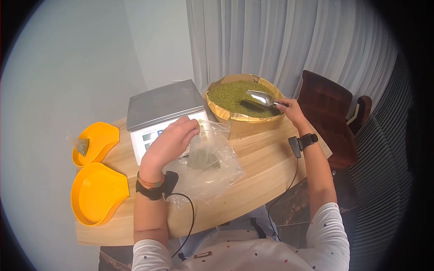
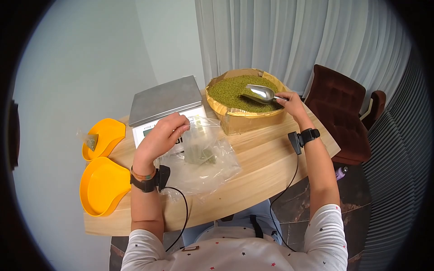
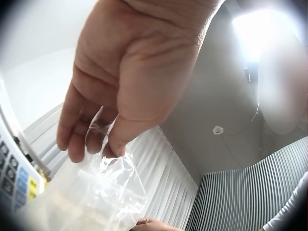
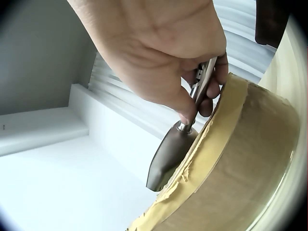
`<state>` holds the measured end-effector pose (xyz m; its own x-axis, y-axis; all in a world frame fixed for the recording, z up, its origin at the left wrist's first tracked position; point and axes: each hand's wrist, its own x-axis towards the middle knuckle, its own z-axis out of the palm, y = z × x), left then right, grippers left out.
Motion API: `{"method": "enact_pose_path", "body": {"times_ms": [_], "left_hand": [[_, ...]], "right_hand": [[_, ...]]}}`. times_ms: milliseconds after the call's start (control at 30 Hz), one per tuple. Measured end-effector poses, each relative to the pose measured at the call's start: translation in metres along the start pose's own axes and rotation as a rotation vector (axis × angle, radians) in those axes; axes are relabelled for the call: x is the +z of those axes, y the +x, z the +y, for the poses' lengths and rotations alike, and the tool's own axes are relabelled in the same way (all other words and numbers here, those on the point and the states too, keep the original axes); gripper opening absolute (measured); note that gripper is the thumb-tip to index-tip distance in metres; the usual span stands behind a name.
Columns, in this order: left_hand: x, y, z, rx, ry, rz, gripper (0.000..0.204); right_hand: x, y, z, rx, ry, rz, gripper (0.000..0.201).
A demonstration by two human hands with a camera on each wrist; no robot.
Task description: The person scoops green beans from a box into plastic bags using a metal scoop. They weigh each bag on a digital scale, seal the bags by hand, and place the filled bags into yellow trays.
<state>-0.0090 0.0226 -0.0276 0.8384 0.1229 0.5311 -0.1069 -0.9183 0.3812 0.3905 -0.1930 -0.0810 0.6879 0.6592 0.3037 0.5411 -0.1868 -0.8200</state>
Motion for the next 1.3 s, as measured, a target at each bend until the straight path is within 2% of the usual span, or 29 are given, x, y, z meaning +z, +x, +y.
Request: {"method": "enact_pose_path", "body": {"times_ms": [167,333,400,533,600,733,800,833,900,933,1100,1233,1300], "left_hand": [[0.0,0.0,0.003,-0.028,-0.005,-0.012,0.011],[0.0,0.0,0.002,-0.033,0.007,-0.011,0.01],[0.001,-0.001,0.001,-0.04,0.01,-0.012,0.01],[0.002,-0.001,0.001,-0.025,0.011,-0.004,0.009],[0.002,-0.001,0.002,-0.028,0.012,-0.002,0.009],[0.001,-0.001,0.002,-0.032,0.007,-0.015,0.012],[0.001,-0.002,0.001,-0.035,0.002,-0.029,0.015],[0.001,-0.002,0.001,-0.031,0.016,-0.029,0.015],[0.001,-0.002,0.001,-0.03,0.026,-0.033,0.015],[0.001,-0.003,0.001,-0.022,0.035,-0.031,0.015],[0.0,-0.003,0.002,-0.031,0.036,-0.042,0.015],[0.0,-0.004,0.001,0.017,0.028,-0.001,0.013],[0.001,-0.004,0.002,0.029,0.019,0.02,0.011]], "right_hand": [[0.002,-0.002,0.003,-0.005,0.053,0.023,0.024],[0.002,-0.006,-0.016,0.012,0.01,0.02,0.025],[0.002,-0.008,-0.026,-0.055,0.013,-0.003,0.026],[0.005,-0.022,-0.078,-0.073,0.036,-0.081,0.027],[0.007,-0.026,-0.097,-0.175,-0.002,-0.178,0.027],[0.016,-0.041,-0.146,-0.19,-0.035,-0.281,0.027],[0.021,-0.041,-0.155,-0.373,-0.081,-0.328,0.025],[0.023,-0.042,-0.162,-0.369,-0.08,-0.332,0.025],[0.027,-0.047,-0.177,-0.571,-0.384,-0.294,0.022],[0.03,-0.051,-0.184,-0.567,-0.384,-0.297,0.022],[0.037,-0.068,-0.203,-0.814,-0.572,-0.202,0.023],[0.035,-0.066,-0.199,-0.836,-0.568,-0.18,0.025],[0.03,-0.058,-0.189,-0.719,-0.551,-0.131,0.026]]}}
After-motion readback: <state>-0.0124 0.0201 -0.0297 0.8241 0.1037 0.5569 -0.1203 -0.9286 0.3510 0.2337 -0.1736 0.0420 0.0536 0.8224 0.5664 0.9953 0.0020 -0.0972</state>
